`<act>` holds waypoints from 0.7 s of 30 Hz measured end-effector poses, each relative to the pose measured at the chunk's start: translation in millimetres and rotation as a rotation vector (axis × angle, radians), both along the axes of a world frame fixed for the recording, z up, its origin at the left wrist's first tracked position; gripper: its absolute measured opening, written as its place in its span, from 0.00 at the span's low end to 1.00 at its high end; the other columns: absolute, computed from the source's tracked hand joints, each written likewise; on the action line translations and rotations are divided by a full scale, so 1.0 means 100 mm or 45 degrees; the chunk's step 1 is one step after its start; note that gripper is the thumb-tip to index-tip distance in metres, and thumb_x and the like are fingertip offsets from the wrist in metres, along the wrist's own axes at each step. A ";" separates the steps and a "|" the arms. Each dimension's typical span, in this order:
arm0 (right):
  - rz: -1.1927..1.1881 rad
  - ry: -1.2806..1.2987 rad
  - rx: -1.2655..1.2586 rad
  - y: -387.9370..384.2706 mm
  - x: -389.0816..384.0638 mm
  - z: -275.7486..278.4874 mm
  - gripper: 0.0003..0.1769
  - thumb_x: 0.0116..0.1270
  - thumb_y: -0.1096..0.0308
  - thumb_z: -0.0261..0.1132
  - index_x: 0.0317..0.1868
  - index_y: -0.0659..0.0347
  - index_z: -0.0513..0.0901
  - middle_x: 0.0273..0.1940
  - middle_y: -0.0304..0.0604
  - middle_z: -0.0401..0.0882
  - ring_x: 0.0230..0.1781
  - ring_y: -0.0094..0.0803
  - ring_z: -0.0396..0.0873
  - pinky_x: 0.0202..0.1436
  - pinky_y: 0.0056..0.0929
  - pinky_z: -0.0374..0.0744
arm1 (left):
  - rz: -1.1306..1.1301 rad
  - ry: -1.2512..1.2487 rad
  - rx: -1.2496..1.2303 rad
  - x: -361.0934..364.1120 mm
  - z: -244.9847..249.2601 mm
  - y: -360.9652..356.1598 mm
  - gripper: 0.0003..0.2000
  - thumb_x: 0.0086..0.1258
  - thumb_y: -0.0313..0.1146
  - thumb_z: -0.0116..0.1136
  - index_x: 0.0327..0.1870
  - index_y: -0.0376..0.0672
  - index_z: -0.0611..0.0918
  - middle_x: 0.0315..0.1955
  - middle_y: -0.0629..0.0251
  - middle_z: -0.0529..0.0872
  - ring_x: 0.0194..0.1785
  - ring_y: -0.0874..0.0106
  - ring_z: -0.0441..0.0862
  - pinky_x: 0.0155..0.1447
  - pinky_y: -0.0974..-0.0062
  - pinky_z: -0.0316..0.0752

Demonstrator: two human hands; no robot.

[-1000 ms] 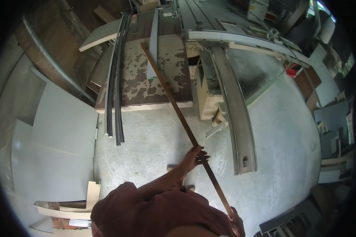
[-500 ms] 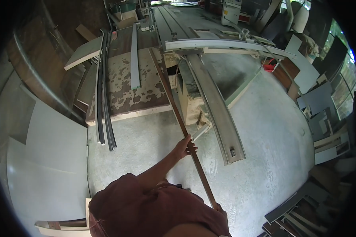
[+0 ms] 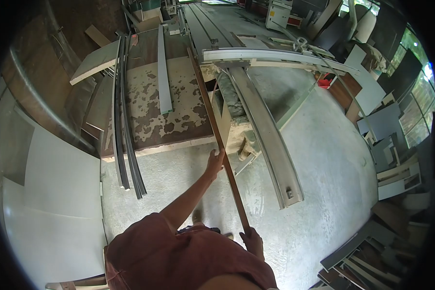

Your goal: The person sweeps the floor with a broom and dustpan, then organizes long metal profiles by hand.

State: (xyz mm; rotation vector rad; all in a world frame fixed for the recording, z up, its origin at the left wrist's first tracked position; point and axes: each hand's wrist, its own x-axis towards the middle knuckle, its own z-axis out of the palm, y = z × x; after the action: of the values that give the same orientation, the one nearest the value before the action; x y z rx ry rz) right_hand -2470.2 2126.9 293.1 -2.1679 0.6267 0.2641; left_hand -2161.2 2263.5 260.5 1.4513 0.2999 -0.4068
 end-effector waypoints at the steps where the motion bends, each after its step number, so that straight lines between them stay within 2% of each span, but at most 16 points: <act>1: 0.017 -0.015 -0.010 0.06 0.12 -0.03 0.21 0.54 0.57 0.64 0.44 0.62 0.74 0.25 0.46 0.78 0.26 0.36 0.78 0.31 0.34 0.73 | 0.006 -0.136 0.119 -0.05 -0.08 0.02 0.38 0.61 0.56 0.48 0.63 0.37 0.53 0.47 0.47 0.72 0.51 0.57 0.71 0.49 0.62 0.70; 2: 0.024 -0.018 -0.013 0.10 0.23 -0.09 0.22 0.54 0.56 0.64 0.44 0.62 0.74 0.25 0.46 0.77 0.26 0.36 0.77 0.31 0.34 0.73 | 0.012 -0.272 0.240 -0.10 -0.14 0.06 0.39 0.61 0.57 0.47 0.63 0.35 0.52 0.50 0.43 0.70 0.55 0.53 0.68 0.53 0.60 0.66; 6: 0.011 -0.089 0.011 0.30 0.70 -0.17 0.25 0.53 0.55 0.65 0.45 0.63 0.74 0.24 0.45 0.77 0.23 0.34 0.76 0.28 0.33 0.73 | 0.075 -0.352 0.306 -0.32 -0.15 0.10 0.38 0.61 0.56 0.49 0.62 0.34 0.54 0.52 0.41 0.67 0.53 0.53 0.69 0.55 0.64 0.66; 7: -0.014 -0.137 0.049 0.35 0.80 -0.18 0.25 0.53 0.55 0.66 0.46 0.64 0.73 0.24 0.45 0.76 0.22 0.32 0.75 0.26 0.32 0.72 | 0.066 -0.411 0.398 -0.37 0.01 0.12 0.37 0.62 0.52 0.50 0.62 0.33 0.54 0.52 0.41 0.66 0.53 0.53 0.69 0.55 0.63 0.66; 8: -0.004 -0.088 0.111 0.38 0.91 -0.17 0.26 0.54 0.56 0.65 0.49 0.64 0.72 0.22 0.41 0.74 0.18 0.26 0.71 0.20 0.27 0.70 | 0.066 -0.500 0.417 -0.40 0.14 0.14 0.35 0.63 0.49 0.50 0.62 0.32 0.54 0.52 0.41 0.65 0.53 0.52 0.69 0.54 0.62 0.66; 9: -0.010 -0.085 0.110 0.43 1.00 -0.13 0.26 0.54 0.56 0.65 0.49 0.64 0.72 0.22 0.41 0.74 0.18 0.26 0.71 0.20 0.27 0.70 | 0.066 -0.590 0.433 -0.40 0.24 0.15 0.34 0.64 0.46 0.51 0.61 0.32 0.54 0.53 0.40 0.65 0.53 0.52 0.69 0.54 0.62 0.66; 12: -0.110 0.061 0.506 0.60 1.26 0.15 0.25 0.58 0.59 0.62 0.52 0.62 0.68 0.20 0.34 0.68 0.16 0.19 0.65 0.17 0.19 0.66 | 0.070 -0.705 0.495 -0.22 0.34 0.22 0.31 0.65 0.41 0.51 0.61 0.32 0.54 0.53 0.41 0.64 0.52 0.52 0.69 0.53 0.62 0.67; 15: -0.130 0.004 0.629 0.74 1.47 0.28 0.22 0.61 0.60 0.59 0.51 0.62 0.68 0.20 0.33 0.68 0.17 0.18 0.65 0.17 0.19 0.66 | 0.091 -0.836 0.523 0.03 0.29 0.28 0.31 0.65 0.41 0.51 0.61 0.31 0.54 0.52 0.42 0.65 0.52 0.52 0.70 0.53 0.63 0.68; 18: -0.155 0.002 0.764 0.84 1.65 0.28 0.19 0.63 0.61 0.57 0.51 0.62 0.67 0.20 0.33 0.68 0.17 0.18 0.64 0.17 0.18 0.66 | 0.121 -0.832 0.419 0.25 0.30 0.37 0.31 0.64 0.41 0.51 0.61 0.31 0.54 0.50 0.43 0.69 0.52 0.53 0.71 0.53 0.63 0.67; 21: -0.167 -0.019 0.770 0.95 1.82 0.26 0.18 0.63 0.61 0.56 0.49 0.62 0.68 0.20 0.33 0.67 0.17 0.18 0.64 0.17 0.18 0.65 | 0.122 -0.810 0.278 0.46 0.29 0.49 0.32 0.65 0.43 0.51 0.61 0.30 0.54 0.48 0.41 0.72 0.52 0.53 0.71 0.53 0.64 0.67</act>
State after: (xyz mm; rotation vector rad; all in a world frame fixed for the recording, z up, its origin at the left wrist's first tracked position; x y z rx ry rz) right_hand -2288.2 2221.4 319.4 -1.5426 0.5856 0.3186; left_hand -2114.8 2312.6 289.4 1.6905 -0.1039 0.1806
